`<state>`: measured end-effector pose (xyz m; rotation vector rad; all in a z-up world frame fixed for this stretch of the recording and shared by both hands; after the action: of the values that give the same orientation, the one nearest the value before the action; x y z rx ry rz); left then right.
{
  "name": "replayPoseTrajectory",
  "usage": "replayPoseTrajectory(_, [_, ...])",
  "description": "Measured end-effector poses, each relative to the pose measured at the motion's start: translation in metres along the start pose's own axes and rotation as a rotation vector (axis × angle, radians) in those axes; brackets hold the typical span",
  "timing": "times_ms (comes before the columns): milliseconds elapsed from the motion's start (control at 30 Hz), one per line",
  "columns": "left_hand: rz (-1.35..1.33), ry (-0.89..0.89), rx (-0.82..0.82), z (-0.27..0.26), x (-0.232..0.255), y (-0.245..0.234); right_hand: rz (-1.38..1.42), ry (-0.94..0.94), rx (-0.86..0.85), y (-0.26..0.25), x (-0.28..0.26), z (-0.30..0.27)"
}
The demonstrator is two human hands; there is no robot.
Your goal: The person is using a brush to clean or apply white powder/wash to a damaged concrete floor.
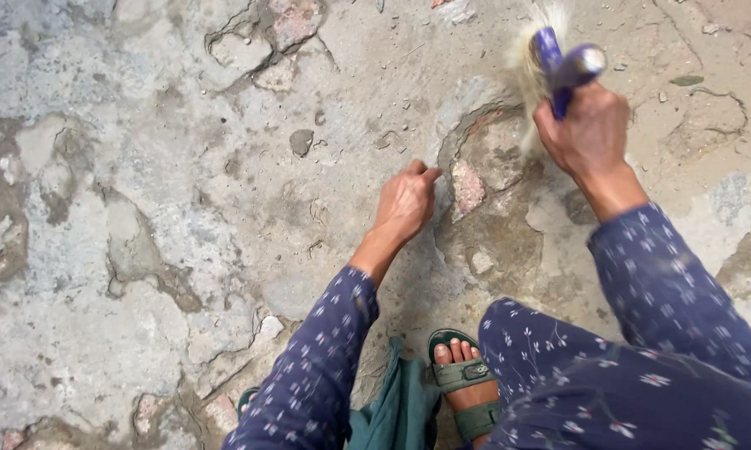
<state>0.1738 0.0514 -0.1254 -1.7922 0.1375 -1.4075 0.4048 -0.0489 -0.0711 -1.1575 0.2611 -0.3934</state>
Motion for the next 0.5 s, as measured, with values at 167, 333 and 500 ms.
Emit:
replayPoseTrajectory(167, [0.079, -0.036, -0.061, 0.052, -0.021, 0.044, 0.121, 0.086, -0.140, -0.057, -0.023, -0.074])
replayPoseTrajectory(333, [0.362, 0.407, 0.073, 0.061, -0.002, 0.059, 0.368, 0.402, -0.324, -0.079, -0.038, -0.159])
replayPoseTrajectory(500, [0.404, 0.226, -0.239, 0.081, -0.006, 0.082, 0.433, 0.412, -0.435, -0.052, -0.043, -0.189])
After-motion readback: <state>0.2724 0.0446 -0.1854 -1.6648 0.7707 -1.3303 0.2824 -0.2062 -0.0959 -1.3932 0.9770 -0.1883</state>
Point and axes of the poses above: each hand's wrist, its own z-axis towards the middle knuckle, its own y-axis out of the palm, x = y × z, the point moved 9 cm from there along z, towards the middle knuckle, and after that the axes turned 14 degrees about -z, right-handed, at the moved point
